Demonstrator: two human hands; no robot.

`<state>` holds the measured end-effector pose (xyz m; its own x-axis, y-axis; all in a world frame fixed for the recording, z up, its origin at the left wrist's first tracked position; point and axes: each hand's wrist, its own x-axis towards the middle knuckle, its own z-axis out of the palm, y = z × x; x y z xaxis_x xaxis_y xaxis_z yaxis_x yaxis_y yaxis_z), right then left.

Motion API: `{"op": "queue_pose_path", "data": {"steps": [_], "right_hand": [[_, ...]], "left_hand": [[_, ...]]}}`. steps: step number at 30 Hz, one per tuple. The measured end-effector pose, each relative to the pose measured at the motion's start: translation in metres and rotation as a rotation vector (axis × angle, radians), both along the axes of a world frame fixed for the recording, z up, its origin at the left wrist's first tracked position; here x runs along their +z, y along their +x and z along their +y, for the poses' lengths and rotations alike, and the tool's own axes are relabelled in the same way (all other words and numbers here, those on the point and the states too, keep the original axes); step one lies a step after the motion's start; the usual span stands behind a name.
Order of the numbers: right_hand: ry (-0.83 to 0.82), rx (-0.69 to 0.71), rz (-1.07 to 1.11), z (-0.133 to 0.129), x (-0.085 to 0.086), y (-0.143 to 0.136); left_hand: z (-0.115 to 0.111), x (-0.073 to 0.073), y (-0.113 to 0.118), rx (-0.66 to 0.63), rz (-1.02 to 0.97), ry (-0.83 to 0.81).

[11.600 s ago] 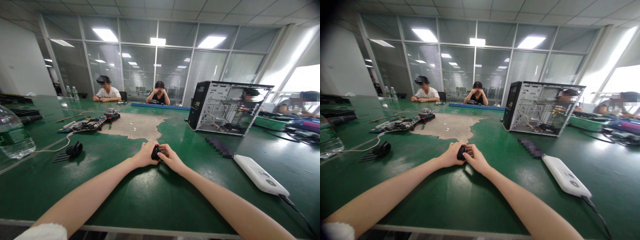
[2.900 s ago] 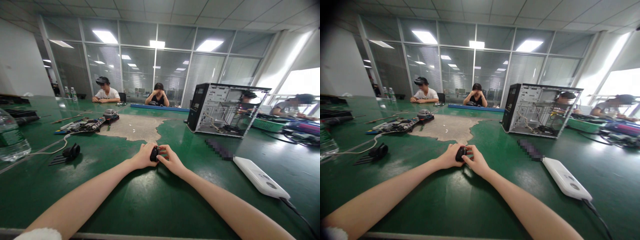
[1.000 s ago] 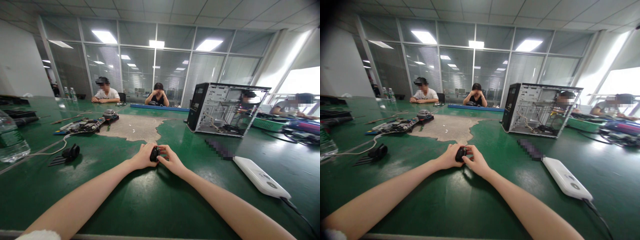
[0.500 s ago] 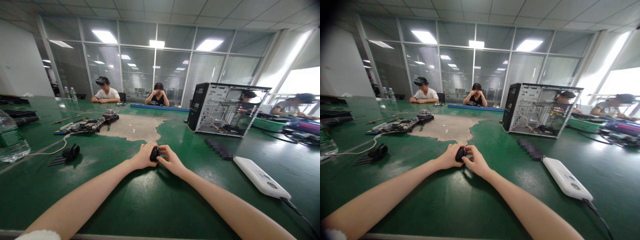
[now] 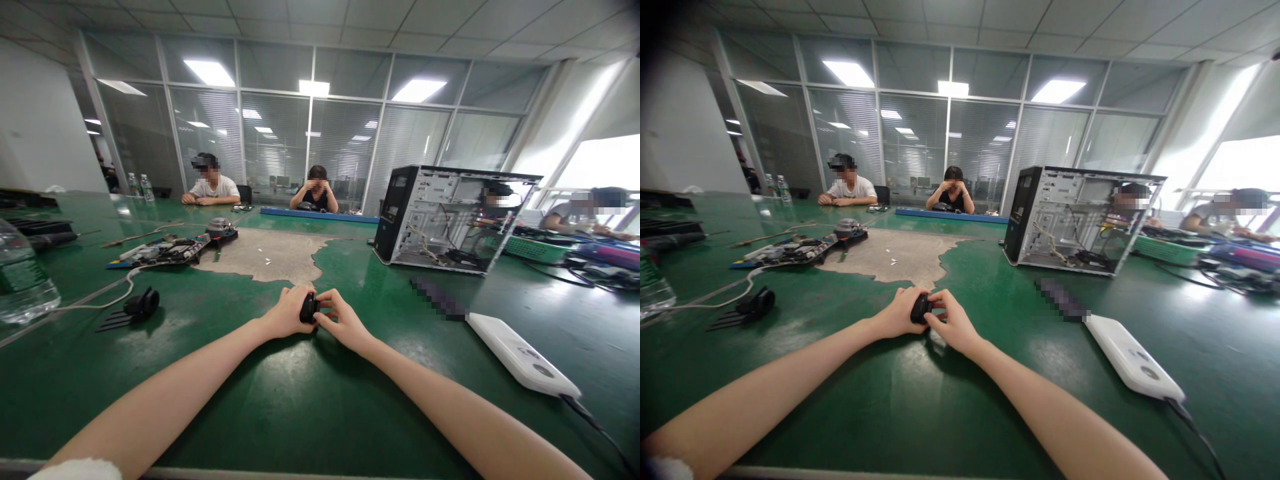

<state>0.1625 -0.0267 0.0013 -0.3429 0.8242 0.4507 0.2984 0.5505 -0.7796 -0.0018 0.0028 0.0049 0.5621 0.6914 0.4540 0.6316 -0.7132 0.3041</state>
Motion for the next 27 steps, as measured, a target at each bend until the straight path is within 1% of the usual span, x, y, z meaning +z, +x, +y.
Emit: {"op": "queue_pose_path", "data": {"steps": [4,10,17,23,27], "right_hand": [[-0.007,-0.019,-0.012,0.0007,-0.0003,0.0006],[0.007,0.026,0.012,-0.0001,-0.0008,0.0003],[-0.014,0.017,0.018,-0.0002,-0.0003,-0.0004],[-0.037,-0.044,0.021,0.0028,-0.002,-0.0004],[-0.112,-0.099,0.111,0.008,-0.004,0.002]], "left_hand": [[-0.0002,0.0007,-0.0004,-0.01,-0.006,-0.001],[0.0005,-0.0001,-0.0015,-0.018,-0.003,0.021],[0.0,-0.0003,-0.0014,-0.022,-0.014,0.031],[0.0011,-0.0009,-0.0009,-0.027,-0.012,0.037],[0.0024,-0.0028,-0.0011,-0.016,-0.014,0.052]]}}
